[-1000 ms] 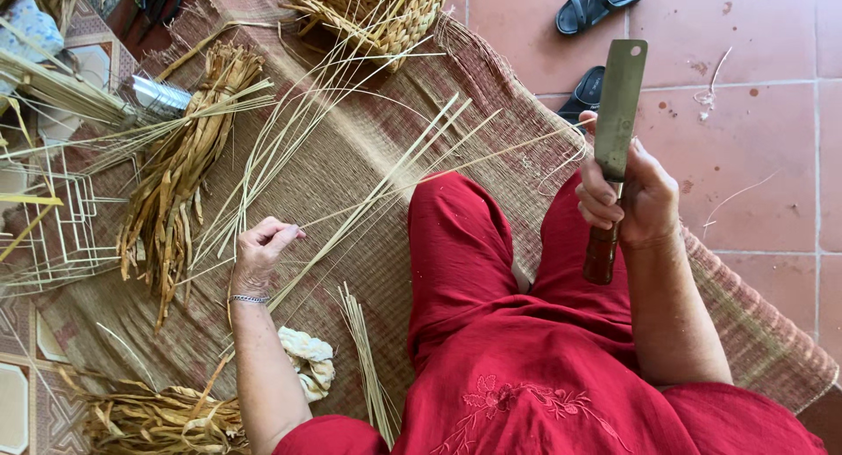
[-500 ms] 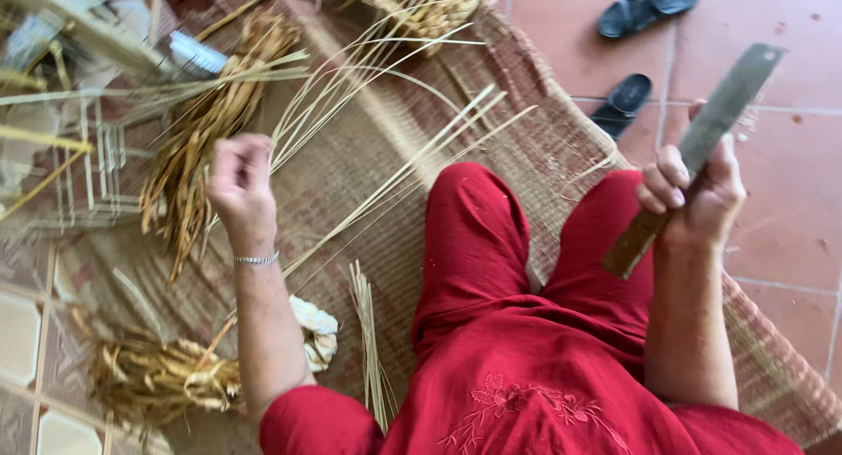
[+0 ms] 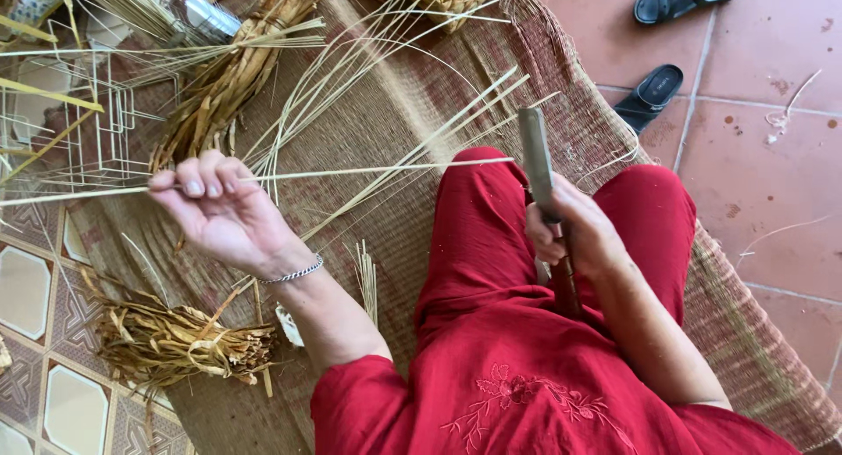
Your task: The person sits on a mat and uses a large knife to shave thin strips from bamboo stalks. They hold the stalks with one hand and scrape the knife along the length to remove the outer layer, occasionally adjusting the grip and discarding the shavings.
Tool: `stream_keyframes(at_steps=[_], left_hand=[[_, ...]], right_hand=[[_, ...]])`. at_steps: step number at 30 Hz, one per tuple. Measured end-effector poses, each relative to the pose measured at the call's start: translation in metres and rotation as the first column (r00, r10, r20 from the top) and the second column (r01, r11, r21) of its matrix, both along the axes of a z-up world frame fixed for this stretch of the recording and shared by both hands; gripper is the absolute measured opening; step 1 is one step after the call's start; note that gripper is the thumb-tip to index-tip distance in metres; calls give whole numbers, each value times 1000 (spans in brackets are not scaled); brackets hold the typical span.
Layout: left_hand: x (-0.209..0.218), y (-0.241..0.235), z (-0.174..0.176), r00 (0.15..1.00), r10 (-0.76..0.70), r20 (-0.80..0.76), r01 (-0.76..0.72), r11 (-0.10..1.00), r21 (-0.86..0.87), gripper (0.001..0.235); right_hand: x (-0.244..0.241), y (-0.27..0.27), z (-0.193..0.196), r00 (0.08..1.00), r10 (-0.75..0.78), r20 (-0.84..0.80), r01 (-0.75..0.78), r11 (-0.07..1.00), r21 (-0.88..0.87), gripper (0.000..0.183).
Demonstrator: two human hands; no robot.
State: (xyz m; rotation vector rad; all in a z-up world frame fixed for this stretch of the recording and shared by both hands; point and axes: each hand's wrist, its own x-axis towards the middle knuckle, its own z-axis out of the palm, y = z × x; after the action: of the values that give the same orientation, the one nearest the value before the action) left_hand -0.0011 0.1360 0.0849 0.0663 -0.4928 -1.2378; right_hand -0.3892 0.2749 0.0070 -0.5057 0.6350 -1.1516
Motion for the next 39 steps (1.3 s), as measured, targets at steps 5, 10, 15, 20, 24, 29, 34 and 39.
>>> stream_keyframes(at_steps=[5, 10, 15, 20, 24, 29, 34, 39], left_hand=[[22, 11, -46, 979, 46, -196, -20, 990, 137, 23], [33, 20, -67, 938, 121, -326, -43, 970, 238, 23], [32, 21, -70, 920, 106, -377, -10, 969, 248, 24], [33, 20, -83, 932, 158, -326, -57, 953, 299, 26], [40, 22, -103, 924, 201, -325, -81, 934, 348, 27], [44, 20, -115, 900, 203, -385, -51, 928, 370, 27], [43, 13, -119, 888, 215, -406, -51, 924, 378, 25], [32, 9, -113, 903, 210, -376, -58, 924, 377, 21]], right_hand=[[4, 5, -9, 993, 33, 110, -39, 998, 45, 47], [5, 3, -9, 993, -8, 119, 1, 998, 59, 47], [4, 1, -7, 988, 22, 155, -27, 999, 31, 55], [1, 7, -9, 975, 26, 221, -31, 999, 19, 61], [-2, 9, -11, 947, 31, 320, -36, 999, 12, 64], [1, 11, -8, 968, 51, 245, -43, 998, -39, 65], [8, 12, 0, 1000, -26, 14, 26, 1000, 7, 64], [5, 17, -1, 985, 12, 172, -6, 999, -34, 62]])
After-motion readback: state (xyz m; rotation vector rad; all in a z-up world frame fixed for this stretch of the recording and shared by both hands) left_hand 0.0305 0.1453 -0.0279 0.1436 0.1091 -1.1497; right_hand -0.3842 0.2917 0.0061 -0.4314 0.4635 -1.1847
